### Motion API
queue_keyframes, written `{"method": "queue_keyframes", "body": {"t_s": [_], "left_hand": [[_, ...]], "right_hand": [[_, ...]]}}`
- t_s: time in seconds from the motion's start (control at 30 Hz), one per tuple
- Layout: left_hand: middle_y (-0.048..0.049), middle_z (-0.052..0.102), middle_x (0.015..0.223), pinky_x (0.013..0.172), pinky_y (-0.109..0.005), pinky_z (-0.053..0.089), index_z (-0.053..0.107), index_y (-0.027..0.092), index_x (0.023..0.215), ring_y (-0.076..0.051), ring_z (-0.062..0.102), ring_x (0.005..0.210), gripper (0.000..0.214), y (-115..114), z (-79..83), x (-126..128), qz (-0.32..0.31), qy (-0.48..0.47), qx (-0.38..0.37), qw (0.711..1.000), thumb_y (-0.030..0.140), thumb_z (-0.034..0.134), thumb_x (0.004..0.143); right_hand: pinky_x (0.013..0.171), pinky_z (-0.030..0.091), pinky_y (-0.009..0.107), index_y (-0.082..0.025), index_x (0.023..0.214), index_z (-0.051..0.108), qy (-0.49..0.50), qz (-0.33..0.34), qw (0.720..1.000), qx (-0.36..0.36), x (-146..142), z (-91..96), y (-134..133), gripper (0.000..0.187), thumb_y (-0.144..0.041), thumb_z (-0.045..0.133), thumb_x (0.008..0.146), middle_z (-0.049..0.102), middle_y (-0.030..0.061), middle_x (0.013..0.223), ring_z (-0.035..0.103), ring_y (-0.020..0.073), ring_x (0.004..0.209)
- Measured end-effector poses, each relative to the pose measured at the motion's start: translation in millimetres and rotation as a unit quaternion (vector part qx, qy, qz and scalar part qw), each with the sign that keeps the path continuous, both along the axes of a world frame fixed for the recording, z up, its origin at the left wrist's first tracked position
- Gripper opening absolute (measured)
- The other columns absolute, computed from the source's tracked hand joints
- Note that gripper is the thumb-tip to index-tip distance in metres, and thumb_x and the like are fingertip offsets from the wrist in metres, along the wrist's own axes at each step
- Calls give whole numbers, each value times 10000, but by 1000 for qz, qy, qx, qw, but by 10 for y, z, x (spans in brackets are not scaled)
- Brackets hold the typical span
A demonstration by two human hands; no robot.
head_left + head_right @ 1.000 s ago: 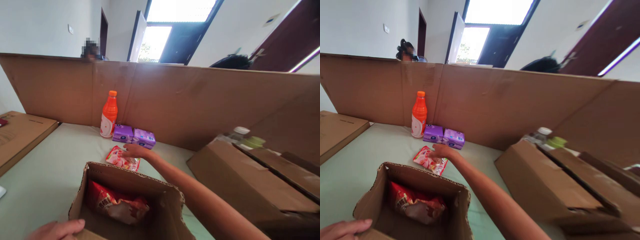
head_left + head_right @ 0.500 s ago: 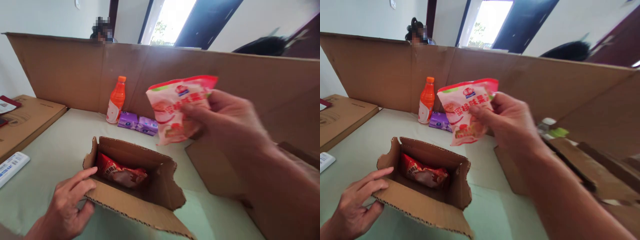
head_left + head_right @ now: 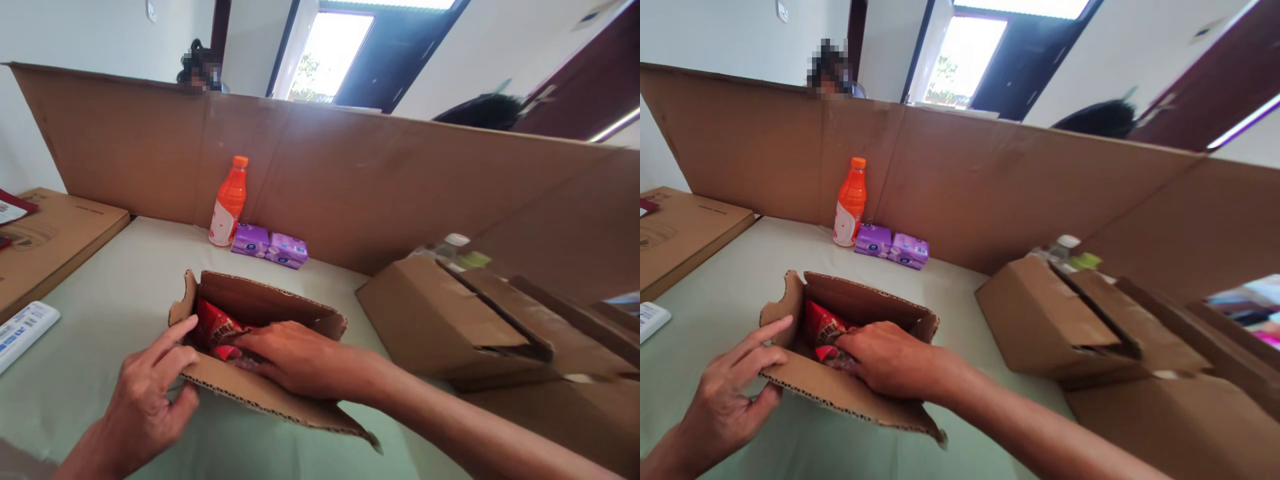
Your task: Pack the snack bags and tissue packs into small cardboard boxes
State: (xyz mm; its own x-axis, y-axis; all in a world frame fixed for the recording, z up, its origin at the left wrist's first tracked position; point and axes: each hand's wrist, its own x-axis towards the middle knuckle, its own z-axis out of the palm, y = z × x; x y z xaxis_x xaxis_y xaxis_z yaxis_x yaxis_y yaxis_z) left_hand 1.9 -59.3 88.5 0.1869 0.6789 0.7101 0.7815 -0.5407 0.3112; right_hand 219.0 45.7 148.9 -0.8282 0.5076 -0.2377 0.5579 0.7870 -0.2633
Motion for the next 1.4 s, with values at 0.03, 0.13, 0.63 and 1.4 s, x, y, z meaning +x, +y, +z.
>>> {"method": "queue_keyframes", "body": {"t_s": [0.03, 0.13, 0.63, 1.4], "left_hand": [[-153, 684, 1268, 738, -281, 611, 593, 195, 989, -193, 743, 953, 203, -15, -18, -10, 0, -6, 7, 1000, 69, 503, 857], [-114, 644, 1240, 850, -284, 598, 569, 199, 1149, -190, 687, 1053, 327, -70, -83, -58, 25, -43, 53, 997, 65, 600, 853], [-38, 761, 982, 848, -313, 585, 591, 228, 1141, -192, 731, 928, 273, 169, -56, -35, 21, -112, -106, 988, 340, 638, 896], [-134, 542, 1473, 1101, -483, 483, 677, 184, 1185, -272, 558, 1326, 341, 474, -155, 30, 10, -69, -159, 985, 296, 431, 977]], "right_hand": [[777, 515, 336, -225, 1062, 735, 28, -6, 1000, 12, 69, 29, 1, 241, -234, 531, 935, 766, 67, 984, 706, 232, 879], [820, 549, 385, -262, 1064, 741, 155, -90, 980, 91, 436, 168, -39, 267, -325, 506, 955, 766, 72, 1022, 707, 253, 934], [938, 573, 491, -246, 1408, 552, 252, -139, 945, 152, 975, -404, -547, 592, -578, 584, 919, 686, 131, 1284, 660, 316, 1158], [1098, 359, 648, -133, 1367, 507, 263, -102, 938, 200, 959, -840, -296, 772, -699, 600, 850, 248, 272, 1597, 170, 434, 1502]]}}
